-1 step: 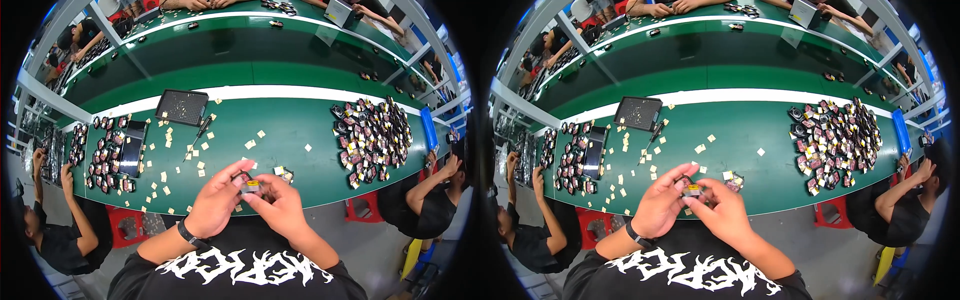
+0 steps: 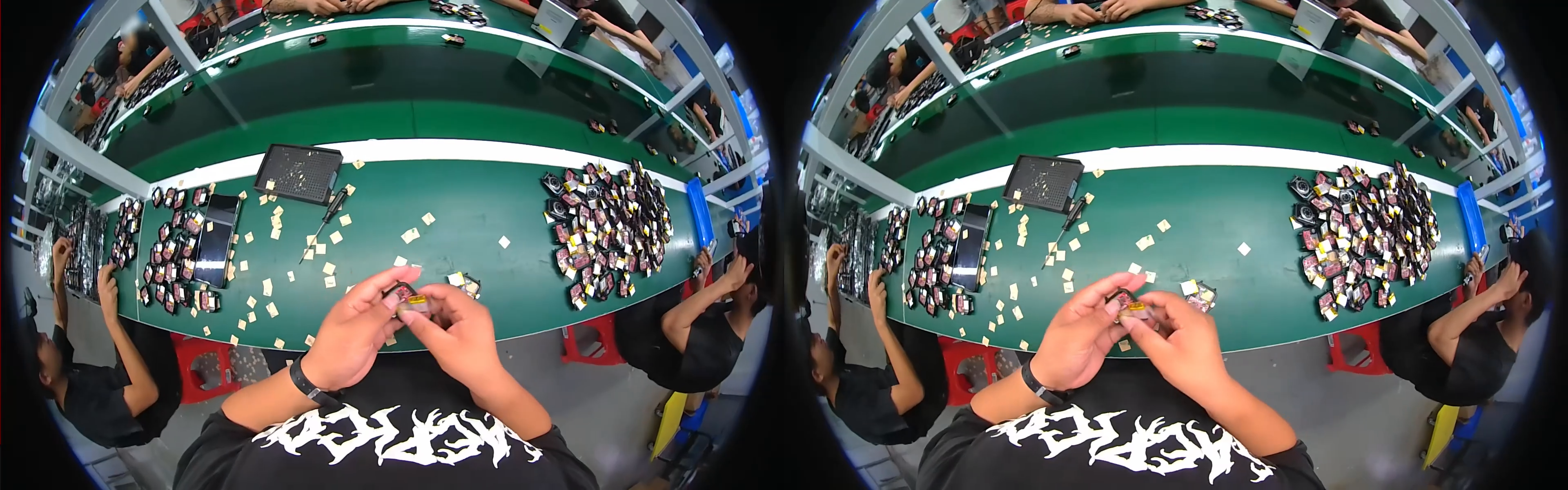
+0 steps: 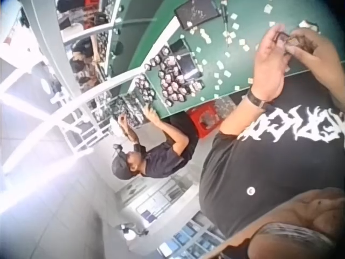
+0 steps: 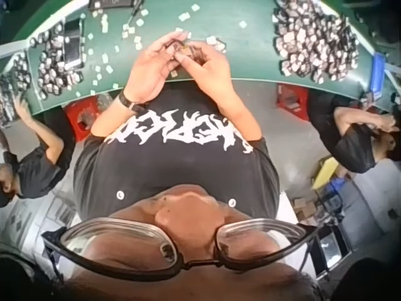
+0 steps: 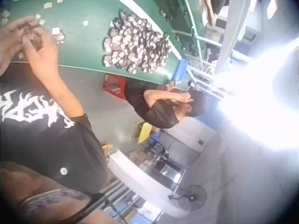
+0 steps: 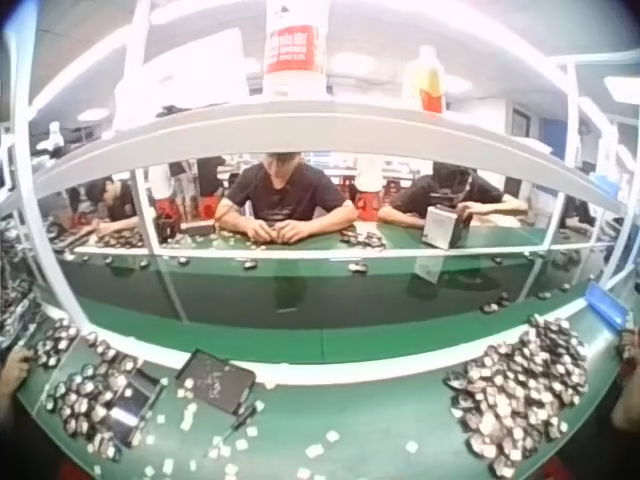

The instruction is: Assembling small electronic components at a factory workbench.

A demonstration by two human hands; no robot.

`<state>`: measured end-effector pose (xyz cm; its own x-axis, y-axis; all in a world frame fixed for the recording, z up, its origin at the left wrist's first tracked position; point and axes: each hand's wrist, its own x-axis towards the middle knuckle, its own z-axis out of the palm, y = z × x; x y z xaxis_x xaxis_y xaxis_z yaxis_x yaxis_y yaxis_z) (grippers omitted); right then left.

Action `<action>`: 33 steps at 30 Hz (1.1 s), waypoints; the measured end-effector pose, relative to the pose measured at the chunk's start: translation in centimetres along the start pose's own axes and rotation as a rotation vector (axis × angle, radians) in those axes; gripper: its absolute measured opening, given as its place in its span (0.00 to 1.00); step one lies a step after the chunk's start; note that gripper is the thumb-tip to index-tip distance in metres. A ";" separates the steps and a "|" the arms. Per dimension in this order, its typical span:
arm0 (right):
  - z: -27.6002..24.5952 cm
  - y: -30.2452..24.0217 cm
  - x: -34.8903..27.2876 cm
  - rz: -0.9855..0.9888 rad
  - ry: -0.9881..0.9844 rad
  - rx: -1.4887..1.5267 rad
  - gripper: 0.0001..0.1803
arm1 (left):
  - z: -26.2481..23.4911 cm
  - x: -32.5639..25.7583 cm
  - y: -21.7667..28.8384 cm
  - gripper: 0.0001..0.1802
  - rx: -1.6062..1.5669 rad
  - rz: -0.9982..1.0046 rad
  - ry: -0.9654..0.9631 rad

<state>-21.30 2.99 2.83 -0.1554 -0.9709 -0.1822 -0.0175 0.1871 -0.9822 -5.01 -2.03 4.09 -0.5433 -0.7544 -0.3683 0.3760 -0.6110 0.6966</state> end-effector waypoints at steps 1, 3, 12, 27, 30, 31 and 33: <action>0.0 0.2 0.2 0.017 0.008 0.045 0.14 | -0.1 -0.3 0.3 0.21 -0.049 -0.038 -0.014; -0.2 0.4 0.4 0.046 -0.010 0.052 0.10 | -1.5 -0.4 0.6 0.21 0.066 -0.051 -0.061; 0.0 -1.1 1.6 -0.022 -0.257 -0.233 0.08 | -5.3 -0.5 1.5 0.13 0.390 -0.194 -0.243; 2.8 -1.4 -1.1 0.509 -0.296 0.366 0.10 | -5.9 -1.2 0.9 0.18 0.206 0.067 -0.039; 3.1 -1.3 -0.9 0.514 -0.282 0.435 0.09 | -5.6 -1.9 0.9 0.17 0.286 0.133 -0.086; 3.2 -1.3 -0.9 0.515 -0.284 0.435 0.09 | -5.7 -1.9 0.8 0.17 0.285 0.133 -0.084; 3.2 -1.3 -0.9 0.523 -0.263 0.555 0.09 | -5.8 -2.0 0.5 0.16 0.340 0.176 -0.093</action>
<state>-17.96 3.19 4.12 0.2308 -0.7944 -0.5619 0.4969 0.5927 -0.6339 0.63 -2.25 1.57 -0.5642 -0.8062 -0.1784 0.2082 -0.3480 0.9141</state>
